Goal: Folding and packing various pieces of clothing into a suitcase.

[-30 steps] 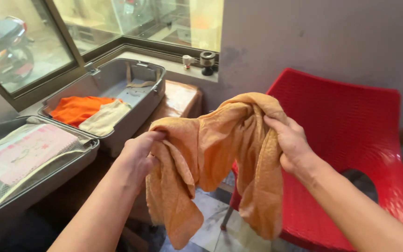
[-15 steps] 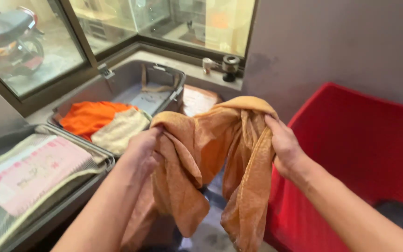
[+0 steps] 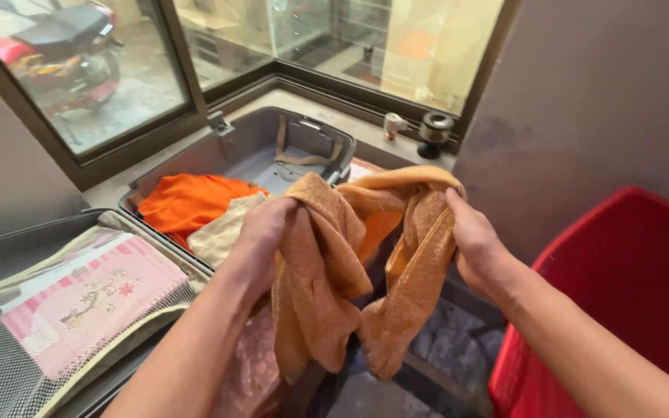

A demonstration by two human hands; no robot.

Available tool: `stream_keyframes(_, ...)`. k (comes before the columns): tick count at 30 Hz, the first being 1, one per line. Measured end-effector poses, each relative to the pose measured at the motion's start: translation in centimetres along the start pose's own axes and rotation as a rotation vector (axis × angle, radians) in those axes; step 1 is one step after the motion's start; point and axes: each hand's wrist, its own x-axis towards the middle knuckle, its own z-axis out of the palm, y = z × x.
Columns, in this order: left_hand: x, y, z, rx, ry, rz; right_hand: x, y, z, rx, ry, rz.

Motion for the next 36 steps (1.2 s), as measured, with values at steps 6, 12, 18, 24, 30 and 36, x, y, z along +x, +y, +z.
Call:
stream_keyframes(6, 2.0, 0.0, 0.0, -0.067, 0.027, 0.057, 2.7, -1.0, 1.5, -0.085, -0.049, 0.112)
stream_keyframes(12, 3.4, 1.3, 1.4, -0.333, 0.051, -0.063, 5.3, -0.5, 1.0, -0.286, -0.116, 0.134)
stream_keyframes(18, 5.1, 0.3, 2.9, -0.453, -0.145, -0.034, 6.2, 0.4, 0.4, -0.565, -0.324, 0.182)
stream_keyframes(24, 5.4, -1.4, 5.0, -0.478, -0.203, -0.062, 7.4, 3.6, -2.0, -0.655, -0.577, 0.138)
stream_keyframes(30, 6.7, -1.8, 5.4, -0.469, -0.31, -0.085, 5.0, 2.5, -0.7, -0.634, -0.497, 0.152)
stream_keyframes(36, 3.3, 1.3, 7.3, -0.316, -0.353, -0.201, 8.3, 6.4, -3.4, -0.536, -0.495, 0.091)
